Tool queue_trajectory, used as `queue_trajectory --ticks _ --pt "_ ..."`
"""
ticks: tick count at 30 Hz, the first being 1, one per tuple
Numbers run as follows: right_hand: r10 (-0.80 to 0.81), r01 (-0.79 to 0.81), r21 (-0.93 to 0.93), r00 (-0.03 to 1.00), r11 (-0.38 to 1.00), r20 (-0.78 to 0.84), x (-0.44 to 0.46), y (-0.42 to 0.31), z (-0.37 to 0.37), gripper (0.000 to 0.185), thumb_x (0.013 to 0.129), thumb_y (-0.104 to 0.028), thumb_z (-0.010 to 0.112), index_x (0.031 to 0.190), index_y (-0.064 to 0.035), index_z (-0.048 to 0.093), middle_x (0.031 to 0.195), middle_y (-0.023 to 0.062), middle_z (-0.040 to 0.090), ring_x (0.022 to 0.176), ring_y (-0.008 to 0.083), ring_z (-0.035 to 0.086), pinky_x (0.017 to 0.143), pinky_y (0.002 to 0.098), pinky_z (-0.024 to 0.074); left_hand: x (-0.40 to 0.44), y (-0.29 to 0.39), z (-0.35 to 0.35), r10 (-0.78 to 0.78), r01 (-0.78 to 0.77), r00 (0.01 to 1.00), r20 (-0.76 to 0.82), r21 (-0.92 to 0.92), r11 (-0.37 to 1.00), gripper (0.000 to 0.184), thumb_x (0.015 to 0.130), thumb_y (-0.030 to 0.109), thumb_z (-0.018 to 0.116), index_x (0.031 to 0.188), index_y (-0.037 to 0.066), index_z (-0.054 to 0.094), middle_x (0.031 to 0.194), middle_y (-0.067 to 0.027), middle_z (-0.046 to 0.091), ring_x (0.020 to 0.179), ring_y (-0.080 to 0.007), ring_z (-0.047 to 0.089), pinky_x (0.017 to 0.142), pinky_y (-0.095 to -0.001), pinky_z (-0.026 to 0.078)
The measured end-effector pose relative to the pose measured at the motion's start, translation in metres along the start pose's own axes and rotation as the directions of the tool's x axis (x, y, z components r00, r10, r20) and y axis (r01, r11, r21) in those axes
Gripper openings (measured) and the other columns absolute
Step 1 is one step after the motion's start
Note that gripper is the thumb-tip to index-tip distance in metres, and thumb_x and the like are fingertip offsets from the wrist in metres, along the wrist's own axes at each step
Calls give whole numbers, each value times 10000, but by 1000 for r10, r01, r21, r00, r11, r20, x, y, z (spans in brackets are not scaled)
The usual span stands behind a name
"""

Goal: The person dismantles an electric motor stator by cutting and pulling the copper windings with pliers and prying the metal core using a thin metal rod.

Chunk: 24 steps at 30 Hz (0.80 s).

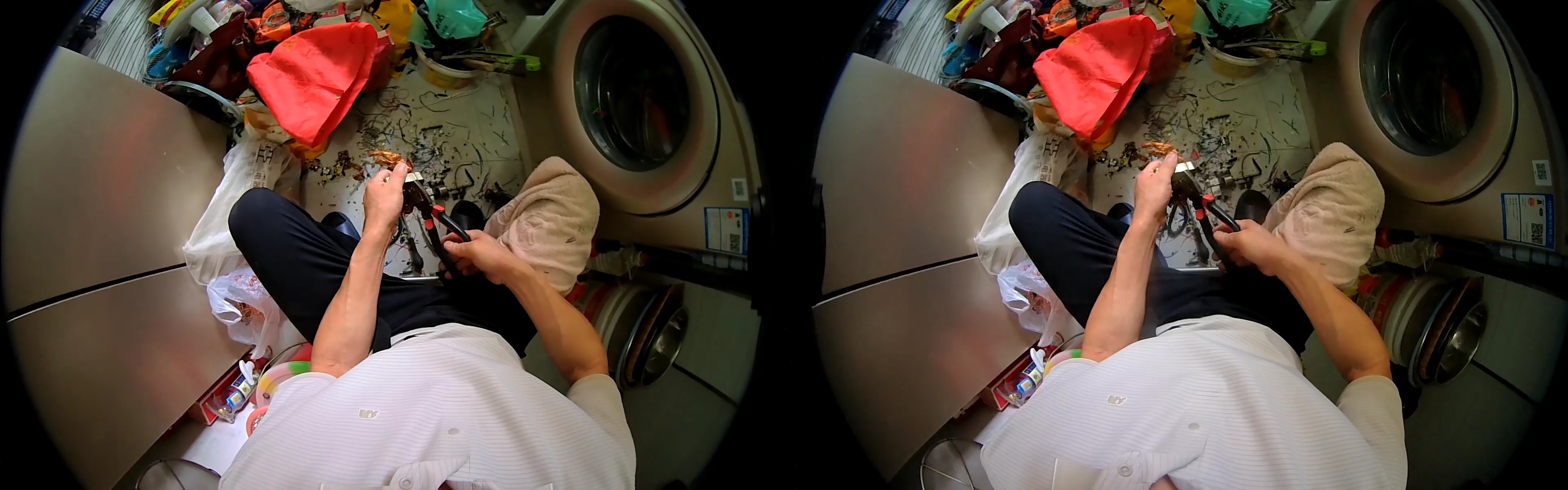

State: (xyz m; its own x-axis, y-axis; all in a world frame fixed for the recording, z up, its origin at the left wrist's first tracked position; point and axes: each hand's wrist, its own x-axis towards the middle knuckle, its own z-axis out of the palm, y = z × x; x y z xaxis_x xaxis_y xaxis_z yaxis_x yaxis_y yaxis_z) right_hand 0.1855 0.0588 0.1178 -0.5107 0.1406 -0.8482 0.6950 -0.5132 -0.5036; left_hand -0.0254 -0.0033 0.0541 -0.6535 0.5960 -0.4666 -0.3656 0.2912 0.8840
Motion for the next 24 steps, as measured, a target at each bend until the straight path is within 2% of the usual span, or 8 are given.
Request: queue_trajectory --ticks 2,5,12,14,18,21,23,24 --pt "-29 29 28 999 999 -20 2 3 1 171 1016 -277 597 1012 -111 639 811 36 686 654 142 626 553 301 388 2 -3 0 24 -23 1000 -9 75 997 467 975 446 633 873 -7 683 673 -42 601 638 -144 534 622 -348 442" --pt "-19 20 72 1000 997 -11 -2 2 6 172 1012 -266 606 926 -118 621 759 35 663 621 140 606 525 285 365 7 -11 -1 54 -52 998 -22 94 994 480 978 455 627 868 -9 683 672 -49 607 635 -156 539 633 -353 449" --pt "-79 76 93 997 993 27 8 14 -2 168 1012 -239 607 914 -103 615 712 46 644 559 146 577 482 286 350 11 -10 -7 -14 13 1000 14 58 998 477 977 454 625 865 -4 693 699 -67 649 652 -167 581 658 -366 470" --pt "-70 67 78 997 995 25 7 12 -1 163 1014 -232 601 920 -99 610 734 68 675 559 153 592 481 285 376 12 -11 -6 70 -70 998 6 86 994 484 979 460 623 864 -4 697 703 -60 654 647 -158 586 643 -358 469" --pt "-55 54 57 999 997 0 -6 0 9 164 1023 -252 589 965 -99 603 782 94 709 589 166 632 483 275 404 4 -1 -7 25 -25 1000 -8 67 997 488 982 458 624 841 -4 693 673 -35 628 600 -137 559 590 -342 451" --pt "-59 53 51 990 997 128 -7 -4 -2 185 1033 -275 572 1043 -93 600 807 105 727 638 184 680 490 277 440 3 2 -6 -19 19 1000 20 29 999 449 974 431 653 818 11 683 650 -2 599 560 -104 524 538 -314 419" --pt "-55 29 101 965 994 258 -9 -7 -8 228 1041 -287 553 1112 -75 597 864 123 730 698 215 713 517 304 507 4 -1 -3 -48 61 996 74 -176 983 386 951 388 699 816 27 675 638 24 569 540 -73 494 506 -284 389" --pt "-56 30 103 965 994 258 -14 -10 -6 228 1041 -287 553 1112 -75 597 864 123 730 698 215 713 517 304 507 3 3 -4 -48 60 996 75 -175 983 386 951 388 699 816 27 675 638 24 569 540 -73 494 506 -284 389"
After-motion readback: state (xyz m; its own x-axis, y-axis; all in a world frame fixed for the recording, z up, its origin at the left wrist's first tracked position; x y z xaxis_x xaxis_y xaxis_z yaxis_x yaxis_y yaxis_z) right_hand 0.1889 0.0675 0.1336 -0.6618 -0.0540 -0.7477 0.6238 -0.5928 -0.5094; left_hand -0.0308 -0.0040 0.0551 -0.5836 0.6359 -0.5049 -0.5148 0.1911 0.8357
